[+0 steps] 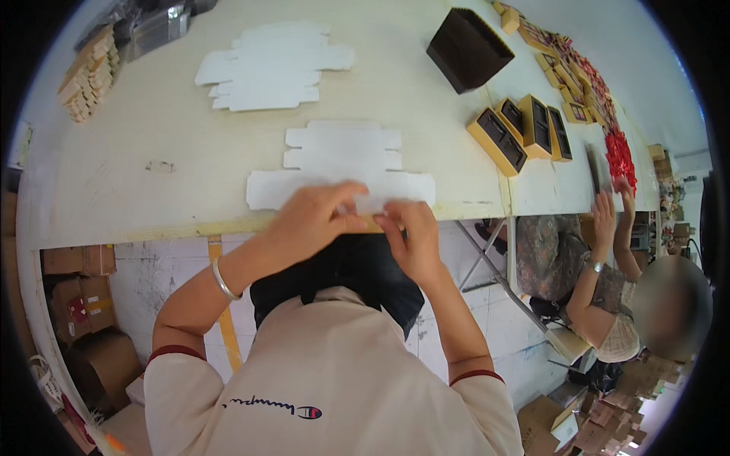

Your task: The person folds white cardboard pieces into rectangular box shapes and places black inserts inside them. The person repeats this process multiple times, stacking the completed boxes on the table.

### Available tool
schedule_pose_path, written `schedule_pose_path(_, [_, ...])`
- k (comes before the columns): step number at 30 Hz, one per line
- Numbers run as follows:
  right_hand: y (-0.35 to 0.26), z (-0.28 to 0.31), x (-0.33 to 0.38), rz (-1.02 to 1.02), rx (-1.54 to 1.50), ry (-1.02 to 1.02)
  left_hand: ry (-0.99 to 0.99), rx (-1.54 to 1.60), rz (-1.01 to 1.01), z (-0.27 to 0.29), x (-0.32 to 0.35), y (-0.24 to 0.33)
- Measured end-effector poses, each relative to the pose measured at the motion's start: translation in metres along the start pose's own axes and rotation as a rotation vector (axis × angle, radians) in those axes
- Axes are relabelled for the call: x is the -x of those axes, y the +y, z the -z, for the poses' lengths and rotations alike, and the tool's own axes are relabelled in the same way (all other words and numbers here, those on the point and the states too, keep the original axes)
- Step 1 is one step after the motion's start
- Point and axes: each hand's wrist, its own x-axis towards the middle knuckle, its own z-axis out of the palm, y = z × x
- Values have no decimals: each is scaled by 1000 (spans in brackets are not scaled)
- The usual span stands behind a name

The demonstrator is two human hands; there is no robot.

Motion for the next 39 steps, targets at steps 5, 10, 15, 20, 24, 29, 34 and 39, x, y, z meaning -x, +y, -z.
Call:
schedule_pose_path(5, [-1, -7, -16, -88, 122, -30, 229, -763, -512, 0, 13, -20])
schedule_pose_path(10, [-11, -5, -11, 333, 278, -121, 267, -786, -535, 5, 32, -25])
schedule_pose_path(15, [-6, -12, -10, 336, 268, -168, 238, -762, -494, -1, 37, -38])
schedule_pose_path(20, [-14, -10, -38, 60, 293, -396, 206, -697, -343, 15, 11, -36])
schedule_pose_path(24, [-17, -2, -61, -223, 46, -461, 351, -801, -299, 11, 7, -9])
schedule_pose_path(29, [-31, -3, -33, -486, -627, -512, 233, -419, -22, 5, 21, -9])
schedule_pose_path(34, [-14, 36, -20, 89, -78, -386, 113, -460, -36, 16, 15, -14])
schedule_pose_path(39, [0, 39, 7, 362, 247, -413, 34, -483, -238, 21, -17, -17])
